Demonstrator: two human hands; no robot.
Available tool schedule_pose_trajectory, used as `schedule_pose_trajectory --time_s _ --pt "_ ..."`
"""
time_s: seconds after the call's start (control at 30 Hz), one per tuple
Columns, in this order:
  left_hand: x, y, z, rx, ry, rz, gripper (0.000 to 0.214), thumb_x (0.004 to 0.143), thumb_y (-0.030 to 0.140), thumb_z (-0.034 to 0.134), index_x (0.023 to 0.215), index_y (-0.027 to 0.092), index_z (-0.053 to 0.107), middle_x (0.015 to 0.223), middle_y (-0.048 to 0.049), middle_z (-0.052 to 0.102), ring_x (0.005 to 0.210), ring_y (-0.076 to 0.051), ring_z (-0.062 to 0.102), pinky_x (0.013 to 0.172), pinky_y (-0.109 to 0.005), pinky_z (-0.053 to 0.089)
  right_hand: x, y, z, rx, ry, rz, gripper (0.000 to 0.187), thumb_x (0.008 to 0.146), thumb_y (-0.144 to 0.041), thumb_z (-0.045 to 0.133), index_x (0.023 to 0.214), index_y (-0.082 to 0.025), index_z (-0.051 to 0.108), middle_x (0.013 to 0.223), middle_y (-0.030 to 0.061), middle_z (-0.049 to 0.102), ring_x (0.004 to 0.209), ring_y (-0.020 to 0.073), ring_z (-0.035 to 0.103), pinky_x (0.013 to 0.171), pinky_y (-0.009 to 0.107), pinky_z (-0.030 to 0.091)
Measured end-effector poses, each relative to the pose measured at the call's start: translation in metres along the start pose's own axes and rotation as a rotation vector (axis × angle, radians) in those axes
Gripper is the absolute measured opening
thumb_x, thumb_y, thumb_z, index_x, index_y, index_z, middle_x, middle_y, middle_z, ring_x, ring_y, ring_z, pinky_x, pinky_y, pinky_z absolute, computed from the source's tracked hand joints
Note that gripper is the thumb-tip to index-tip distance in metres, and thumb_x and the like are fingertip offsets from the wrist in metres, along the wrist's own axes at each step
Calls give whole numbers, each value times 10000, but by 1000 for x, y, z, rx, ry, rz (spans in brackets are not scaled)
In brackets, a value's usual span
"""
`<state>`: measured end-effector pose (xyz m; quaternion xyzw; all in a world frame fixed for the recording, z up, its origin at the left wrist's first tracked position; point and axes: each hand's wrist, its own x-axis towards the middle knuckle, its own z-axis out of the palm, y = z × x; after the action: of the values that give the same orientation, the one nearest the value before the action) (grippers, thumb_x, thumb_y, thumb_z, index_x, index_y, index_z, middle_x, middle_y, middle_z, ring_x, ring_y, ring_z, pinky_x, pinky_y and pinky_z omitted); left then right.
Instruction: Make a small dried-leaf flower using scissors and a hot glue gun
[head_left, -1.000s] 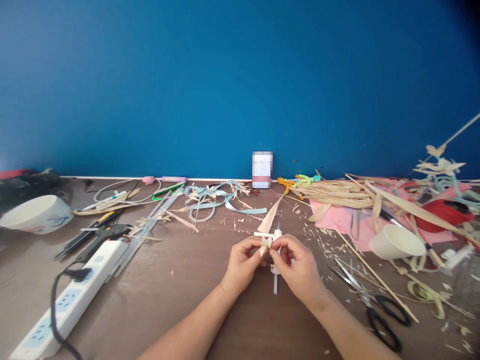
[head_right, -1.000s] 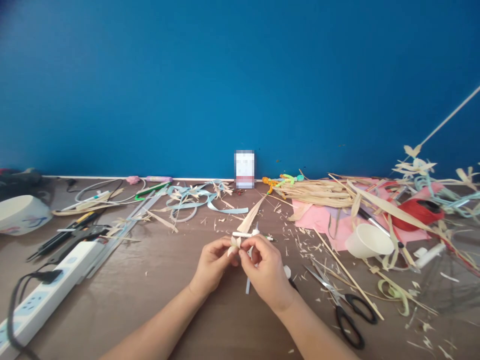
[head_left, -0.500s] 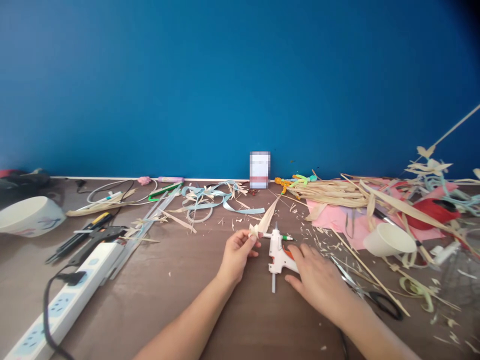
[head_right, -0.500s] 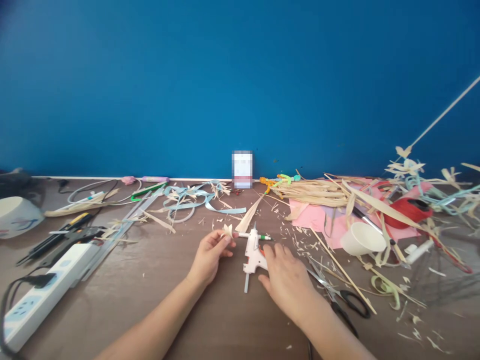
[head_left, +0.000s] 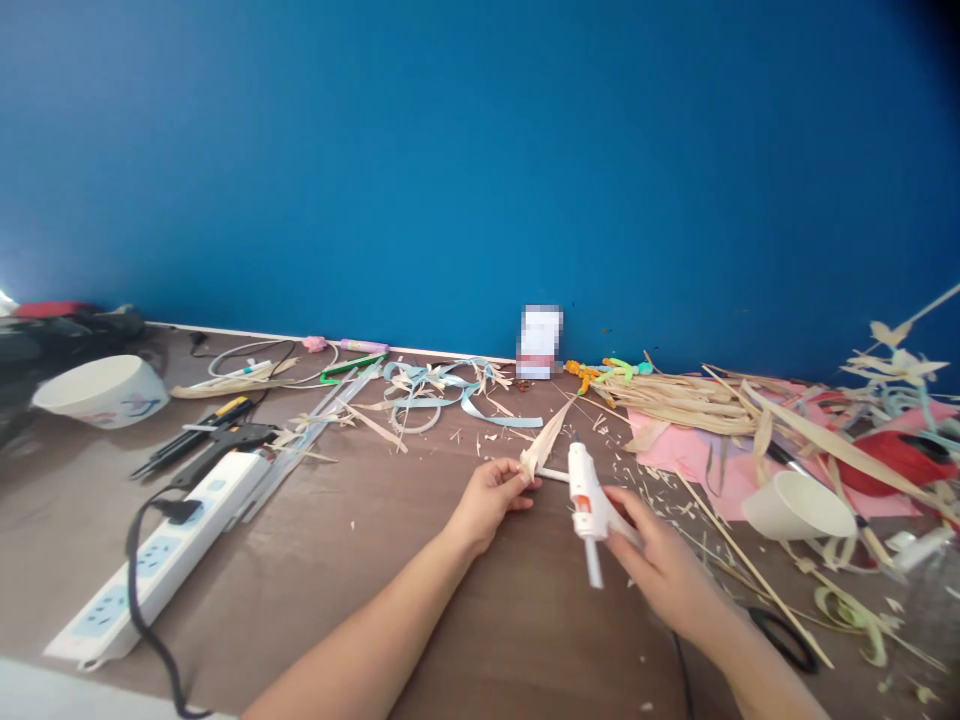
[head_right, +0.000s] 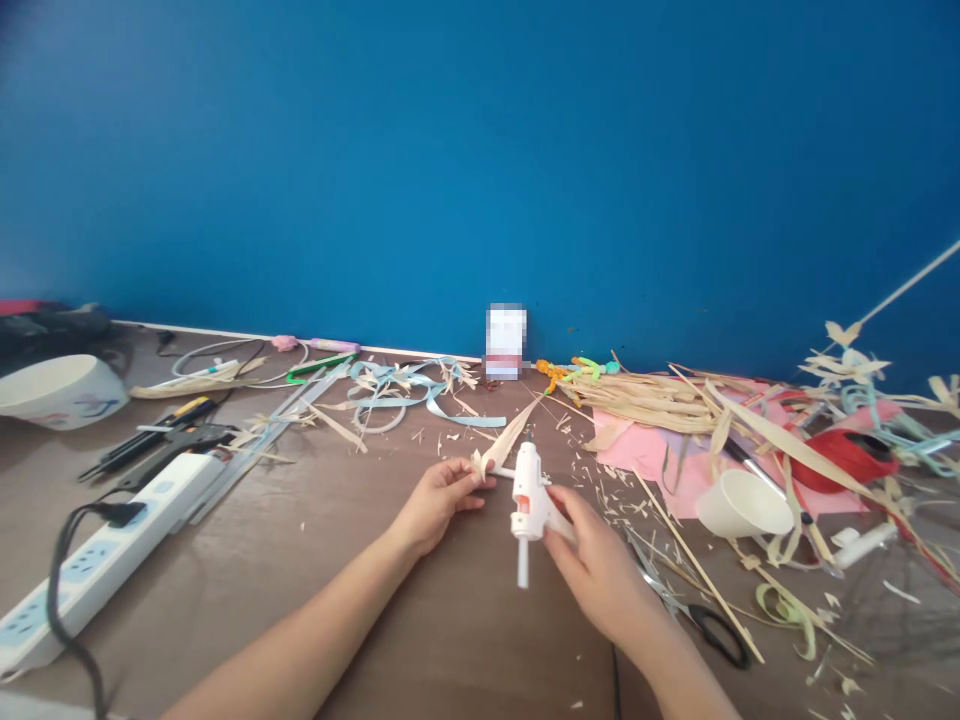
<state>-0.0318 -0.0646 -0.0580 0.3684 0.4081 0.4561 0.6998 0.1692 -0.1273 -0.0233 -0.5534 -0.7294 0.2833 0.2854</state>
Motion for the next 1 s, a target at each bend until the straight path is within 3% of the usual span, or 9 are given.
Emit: schedule_pose_trajectory --time_s 0.13,0.23,0.47,0.8,1.0 --pt "-4 6 1 -37 5 22 230 639 292 676 713 122 541 996 -115 632 758 -146 621 494 -168 471 -3 -4 -3 525 52 -54 317 779 -380 528 1054 -231 474 781 44 571 667 170 548 627 306 478" --pt "-5 8 2 -33 4 30 239 640 302 671 714 120 536 908 -110 653 679 -131 620 460 -161 456 -3 -3 11 670 110 -46 273 726 -416 588 893 -205 534 615 -8 493 530 132 475 579 301 469" --pt "-6 10 2 -44 3 53 245 629 312 680 712 113 564 766 -72 658 599 -104 596 462 -162 453 -3 4 26 431 -46 48 324 827 -465 410 857 -168 535 597 -6 458 584 155 488 629 319 458" --pt "-10 13 4 -101 -19 40 227 625 286 691 701 100 586 732 -61 644 568 -86 568 446 -155 452 -4 7 25 310 -8 23 220 845 -400 409 798 -197 480 636 -6 473 602 150 481 599 283 428" --pt "-10 12 4 -107 -30 26 228 620 282 694 707 99 589 680 -47 632 556 -88 564 439 -155 450 -1 -1 23 272 8 -27 175 828 -363 451 755 -204 455 619 -32 417 539 119 412 502 234 377"
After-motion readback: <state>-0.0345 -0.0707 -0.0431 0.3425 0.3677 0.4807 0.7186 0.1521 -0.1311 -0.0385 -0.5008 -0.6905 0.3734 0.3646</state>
